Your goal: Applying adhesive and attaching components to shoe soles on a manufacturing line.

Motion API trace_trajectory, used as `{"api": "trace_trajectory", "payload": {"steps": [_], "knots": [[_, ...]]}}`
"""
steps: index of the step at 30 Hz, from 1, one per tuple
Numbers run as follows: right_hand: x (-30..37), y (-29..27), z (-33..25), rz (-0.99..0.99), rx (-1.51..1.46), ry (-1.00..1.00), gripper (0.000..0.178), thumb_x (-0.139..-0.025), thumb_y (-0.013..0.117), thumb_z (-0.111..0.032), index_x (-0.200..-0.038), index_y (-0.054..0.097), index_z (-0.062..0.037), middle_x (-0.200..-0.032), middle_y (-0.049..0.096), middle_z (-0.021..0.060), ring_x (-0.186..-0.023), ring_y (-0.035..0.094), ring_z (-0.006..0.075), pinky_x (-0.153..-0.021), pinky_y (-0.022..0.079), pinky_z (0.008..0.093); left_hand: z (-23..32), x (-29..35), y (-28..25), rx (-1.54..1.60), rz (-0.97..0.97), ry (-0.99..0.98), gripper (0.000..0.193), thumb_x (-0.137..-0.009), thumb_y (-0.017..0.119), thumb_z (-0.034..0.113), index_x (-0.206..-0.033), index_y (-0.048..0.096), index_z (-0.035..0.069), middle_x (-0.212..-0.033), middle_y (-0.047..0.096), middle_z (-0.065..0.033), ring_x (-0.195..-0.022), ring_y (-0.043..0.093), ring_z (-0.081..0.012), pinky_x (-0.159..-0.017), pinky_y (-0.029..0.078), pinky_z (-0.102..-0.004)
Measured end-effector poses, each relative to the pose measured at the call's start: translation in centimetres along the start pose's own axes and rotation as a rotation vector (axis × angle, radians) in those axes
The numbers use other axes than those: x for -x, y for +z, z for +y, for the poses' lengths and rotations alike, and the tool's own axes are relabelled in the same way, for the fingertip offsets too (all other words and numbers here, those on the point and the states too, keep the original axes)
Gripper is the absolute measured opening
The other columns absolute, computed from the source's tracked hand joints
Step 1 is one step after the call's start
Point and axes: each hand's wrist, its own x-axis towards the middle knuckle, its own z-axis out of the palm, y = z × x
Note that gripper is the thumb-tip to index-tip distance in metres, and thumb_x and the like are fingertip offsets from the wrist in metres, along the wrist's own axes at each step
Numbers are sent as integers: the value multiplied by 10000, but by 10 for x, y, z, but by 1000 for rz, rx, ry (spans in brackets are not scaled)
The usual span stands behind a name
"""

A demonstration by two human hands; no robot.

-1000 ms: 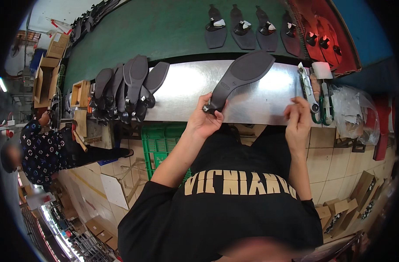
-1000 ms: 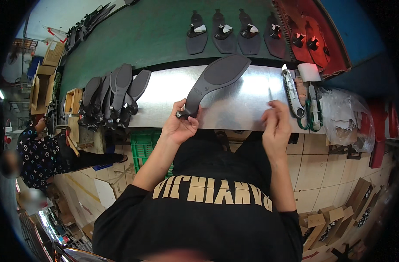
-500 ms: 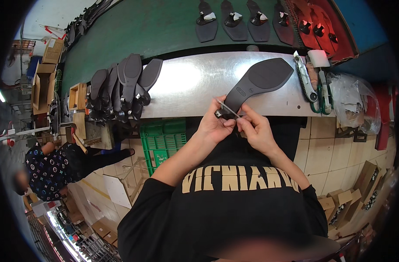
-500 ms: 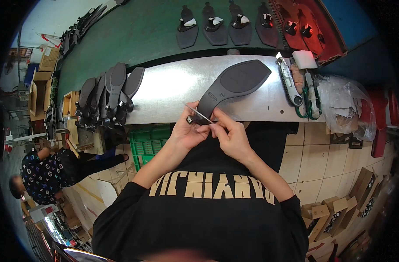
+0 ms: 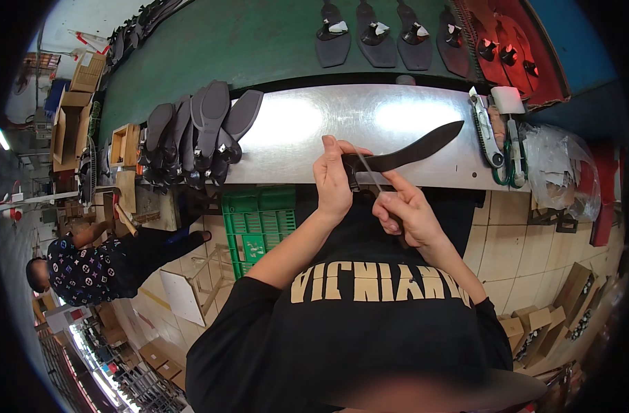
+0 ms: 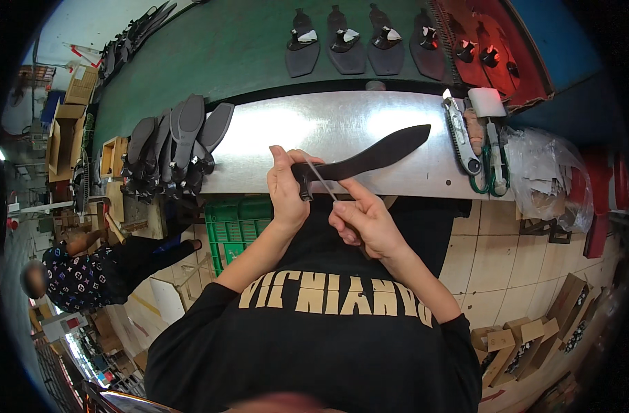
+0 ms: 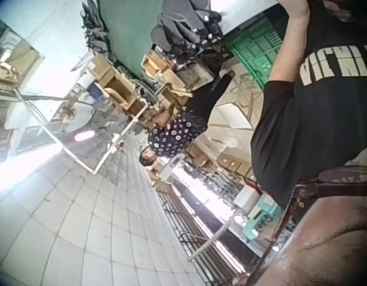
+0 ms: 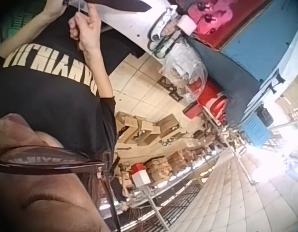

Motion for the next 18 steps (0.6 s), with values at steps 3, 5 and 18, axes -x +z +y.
{"api": "trace_trajectory", "payload": {"steps": [3, 5, 18], "knots": [[-1, -16, -2, -17, -174, -63, 376, -1012, 491, -178, -1374, 465, -79, -694, 524, 34, -503, 407, 61, -454, 318, 177, 2, 0, -5, -68, -65, 100, 763, -1048, 209, 543, -796, 653, -24, -766, 676, -86, -678, 607, -121, -666, 482, -243], [2, -15, -10, 22, 85, -90, 243, -998, 511, -145, -1193, 595, -27, -705, 577, 38, -529, 483, 84, -467, 377, 211, 11, -1, -7, -122, -53, 104, 820, -1024, 166, 595, -793, 654, -22, -759, 667, -82, -678, 601, -130, -668, 475, -244], [7, 22, 6, -29, 1081, -789, 69, -869, 621, 20, -923, 662, 11, -768, 649, 119, -636, 640, 219, -568, 490, 294, 13, -18, -26, 226, -70, -184, 847, -943, 167, 746, -788, 618, 45, -713, 612, -65, -645, 560, -120, -628, 443, -225]]}}
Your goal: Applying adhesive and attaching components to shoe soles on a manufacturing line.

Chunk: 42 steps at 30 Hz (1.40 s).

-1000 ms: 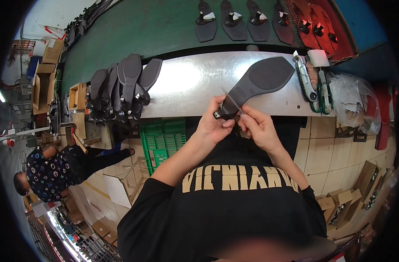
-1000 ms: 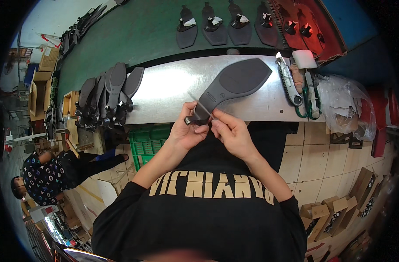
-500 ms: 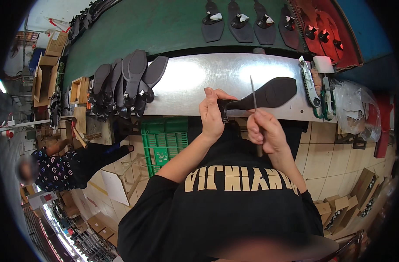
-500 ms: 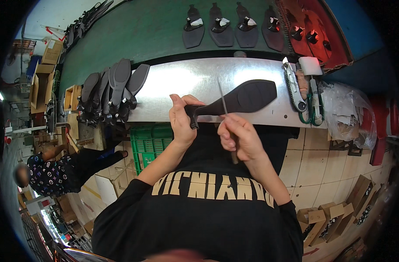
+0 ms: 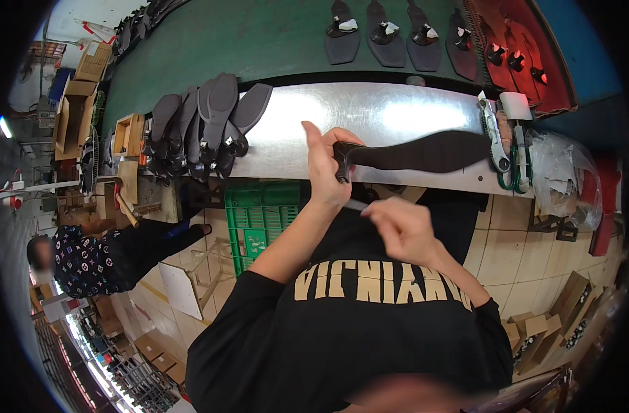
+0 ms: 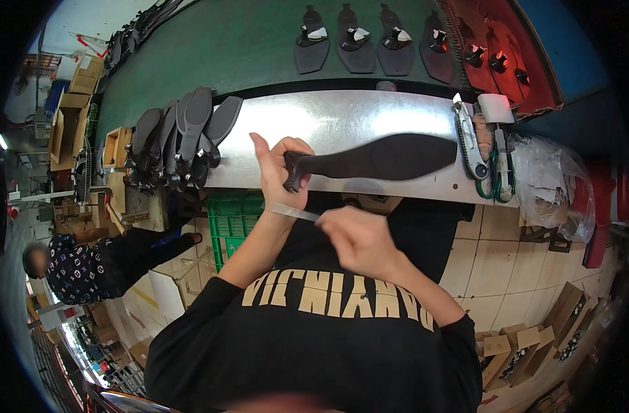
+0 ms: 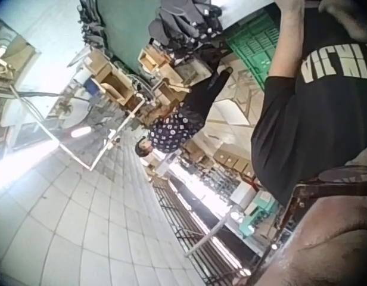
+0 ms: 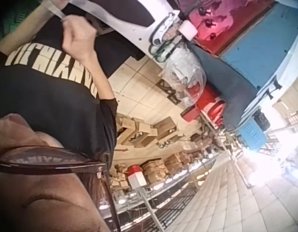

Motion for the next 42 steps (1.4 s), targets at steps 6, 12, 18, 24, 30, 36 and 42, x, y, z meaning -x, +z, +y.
{"api": "trace_trajectory", "payload": {"steps": [6, 12, 18, 24, 30, 36, 42], "knots": [[-11, -10, 7, 279, 242, 158, 31, -874, 641, -14, -899, 649, 3, -769, 632, 142, -591, 616, 259, -546, 483, 308, -23, 6, 8, 794, -121, -431, 405, -956, 552, 512, -895, 639, 122, -790, 654, -66, -742, 631, -203, -828, 536, -410], [-10, 6, 24, 336, 309, 160, 43, -892, 597, -43, -870, 567, -22, -751, 625, 159, -656, 628, 360, -551, 486, 401, -37, 4, 27, 741, 8, -383, 379, -971, 559, 433, -804, 607, 96, -746, 622, -72, -702, 619, -245, -857, 511, -414], [-13, 9, 17, 192, 372, 152, 43, -893, 589, -68, -879, 553, -49, -739, 597, 138, -642, 616, 351, -540, 481, 419, -49, -6, 11, 729, 74, -539, 531, -933, 560, 537, -657, 541, 84, -700, 568, -62, -687, 562, -234, -804, 481, -382], [-8, 18, 14, -7, 343, 30, 64, -862, 631, -85, -873, 569, -72, -716, 579, 116, -637, 618, 323, -539, 479, 408, -27, -16, -6, 699, 256, -437, 601, -923, 495, 637, -728, 567, 73, -705, 575, -61, -684, 566, -243, -736, 478, -377], [-18, -21, 21, 292, 257, 235, 103, -937, 561, -60, -881, 632, -10, -632, 530, 97, -504, 468, 147, -498, 381, 286, 86, -29, -72, -155, 383, 123, 346, -861, 710, 419, -881, 626, 84, -767, 635, -37, -590, 621, -185, -557, 518, -313], [-17, -70, 42, 367, 290, 271, 135, -964, 530, -61, -961, 634, 26, -691, 513, 38, -601, 448, 111, -564, 377, 264, 216, -20, -158, -1226, 536, 234, 743, -794, 765, 308, -1361, 441, -47, -961, 698, -182, -831, 688, -225, -737, 533, -341], [-14, -114, 67, 441, 629, 258, 346, -886, 553, 16, -1224, 623, 1, -958, 527, 147, -810, 557, 264, -732, 466, 337, 215, -56, -121, -1542, 533, 580, 610, -802, 755, 364, -1270, 602, 3, -1191, 654, -216, -1089, 646, -328, -911, 498, -392]]}}
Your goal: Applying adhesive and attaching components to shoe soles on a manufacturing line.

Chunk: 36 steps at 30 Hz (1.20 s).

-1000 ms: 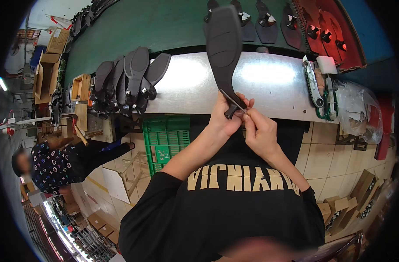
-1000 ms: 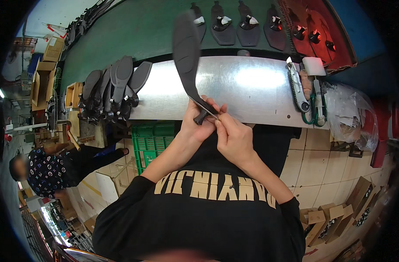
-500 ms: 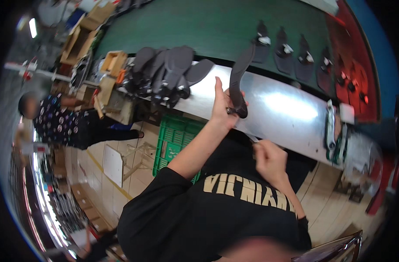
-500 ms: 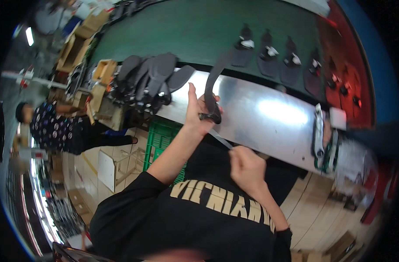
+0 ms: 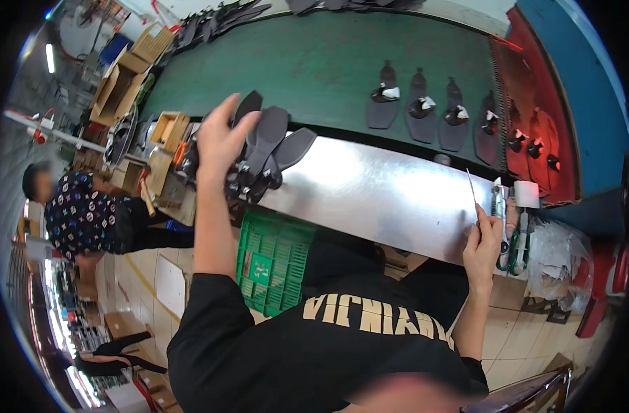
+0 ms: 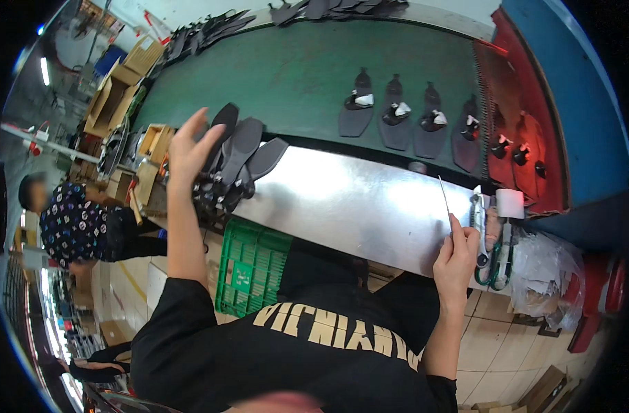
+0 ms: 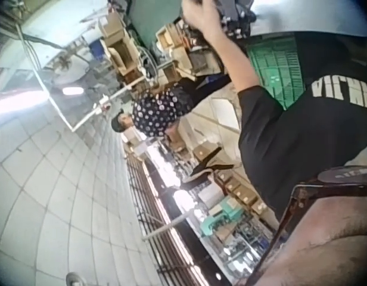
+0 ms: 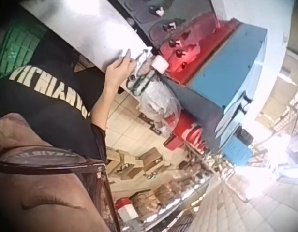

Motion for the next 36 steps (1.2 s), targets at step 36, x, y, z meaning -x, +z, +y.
{"api": "trace_trajectory", "payload": {"steps": [36], "knots": [[-3, -9, -82, -120, -1422, 132, 327, -780, 667, -105, -1046, 493, -27, -1003, 549, 93, -901, 561, 189, -977, 433, 394, 143, 148, 107, 1686, -888, -505, 191, -848, 642, -37, -1034, 664, -2, -1255, 632, -189, -1072, 649, -211, -890, 548, -328]]}}
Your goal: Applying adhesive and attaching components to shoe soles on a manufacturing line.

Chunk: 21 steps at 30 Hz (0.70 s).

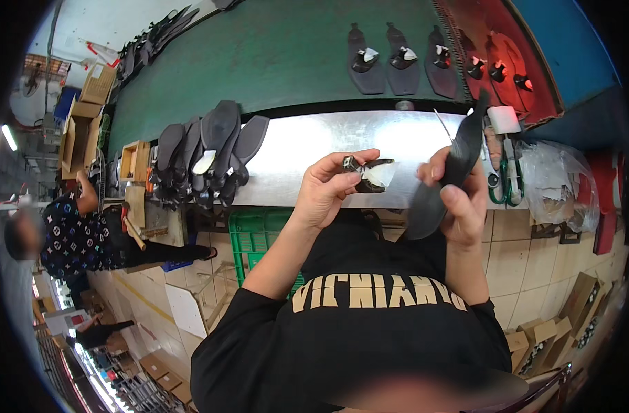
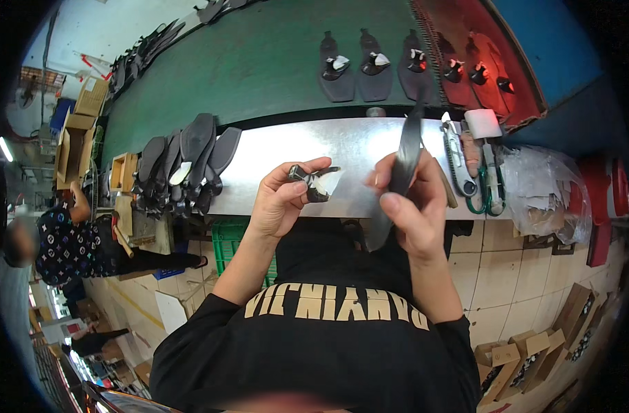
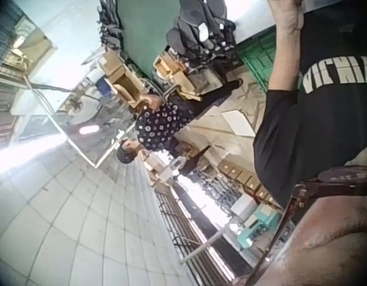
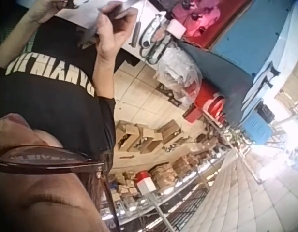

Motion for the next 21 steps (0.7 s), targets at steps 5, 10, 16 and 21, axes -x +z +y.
{"api": "trace_trajectory", "payload": {"steps": [5, 10, 16, 21], "knots": [[27, 5, 2, -125, 554, 64, 356, -719, 739, -3, -940, 465, -54, -937, 479, 47, -745, 474, 126, -715, 418, 246, -5, 16, 1, -26, 15, 90, 256, -838, 632, -70, -1082, 667, -2, -1197, 652, -133, -982, 648, -157, -827, 569, -282], [40, 6, 7, -180, 805, -35, 279, -697, 760, 8, -901, 571, -10, -847, 609, 78, -754, 607, 174, -689, 470, 274, -8, 26, -5, -134, 2, 67, 316, -819, 657, -91, -1125, 663, -14, -1099, 675, -98, -920, 649, -124, -758, 561, -244], [46, 12, 7, -96, 817, 2, 486, -692, 767, 15, -1163, 647, -2, -1051, 698, 138, -904, 674, 223, -832, 512, 298, -5, 26, -2, -103, -8, 103, 334, -801, 702, -56, -1131, 663, -21, -1083, 679, -102, -905, 651, -133, -749, 561, -249], [50, 8, 15, -103, 790, -53, 497, -694, 767, 20, -1176, 651, -12, -1054, 704, 144, -932, 687, 238, -833, 515, 305, -6, 26, -1, -117, -21, 113, 323, -796, 708, -49, -1116, 672, -24, -1087, 681, -109, -903, 651, -137, -748, 558, -245]]}}
